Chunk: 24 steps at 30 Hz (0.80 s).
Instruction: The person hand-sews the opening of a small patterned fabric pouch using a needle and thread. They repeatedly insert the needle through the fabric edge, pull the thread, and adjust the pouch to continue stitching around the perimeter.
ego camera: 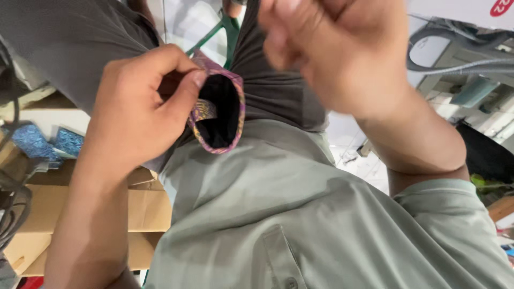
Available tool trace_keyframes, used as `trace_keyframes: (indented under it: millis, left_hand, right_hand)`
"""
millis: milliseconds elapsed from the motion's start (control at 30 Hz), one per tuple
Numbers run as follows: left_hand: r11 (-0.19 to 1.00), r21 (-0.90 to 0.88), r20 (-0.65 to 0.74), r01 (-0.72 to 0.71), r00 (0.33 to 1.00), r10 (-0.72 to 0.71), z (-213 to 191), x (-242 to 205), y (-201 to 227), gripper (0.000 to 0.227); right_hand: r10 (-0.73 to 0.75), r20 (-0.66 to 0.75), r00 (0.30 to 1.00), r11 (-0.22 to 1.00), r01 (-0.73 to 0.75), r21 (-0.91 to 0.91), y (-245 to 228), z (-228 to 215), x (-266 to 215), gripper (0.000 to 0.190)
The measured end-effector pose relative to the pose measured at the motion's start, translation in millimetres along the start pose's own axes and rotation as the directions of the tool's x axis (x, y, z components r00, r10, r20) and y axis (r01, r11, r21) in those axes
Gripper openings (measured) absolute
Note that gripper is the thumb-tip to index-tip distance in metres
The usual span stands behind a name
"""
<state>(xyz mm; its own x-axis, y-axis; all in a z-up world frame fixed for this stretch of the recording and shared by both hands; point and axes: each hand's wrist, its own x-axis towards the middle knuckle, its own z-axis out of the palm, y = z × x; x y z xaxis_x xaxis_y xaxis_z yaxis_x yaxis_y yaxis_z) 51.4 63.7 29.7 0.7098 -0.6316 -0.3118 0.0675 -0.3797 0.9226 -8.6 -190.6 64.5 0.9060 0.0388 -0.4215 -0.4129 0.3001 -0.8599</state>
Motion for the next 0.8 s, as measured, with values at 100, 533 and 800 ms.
trace_keyframes:
  millis: [100,533,800]
  left_hand:
    - [0.998,0.023,-0.112,0.06,0.992,-0.057,8,-16,-7,0.008]
    - [0.621,-0.762,-0.09,0.185,0.919,-0.384,50,-63,-37,0.017]
    - [0.873,-0.346,-0.061,0.342,0.921,-0.385,21,-67,-9,0.009]
  right_hand:
    - [0.137,0.115,0.984,0.953,-0.163,0.254,6,30,-20,0.013]
    - [-0.323,0.298,0.898,0.723,0.438,-0.535,76,27,-13,0.008]
    - [-0.323,0.256,0.911,0.797,0.408,-0.446,77,46,2,0.012]
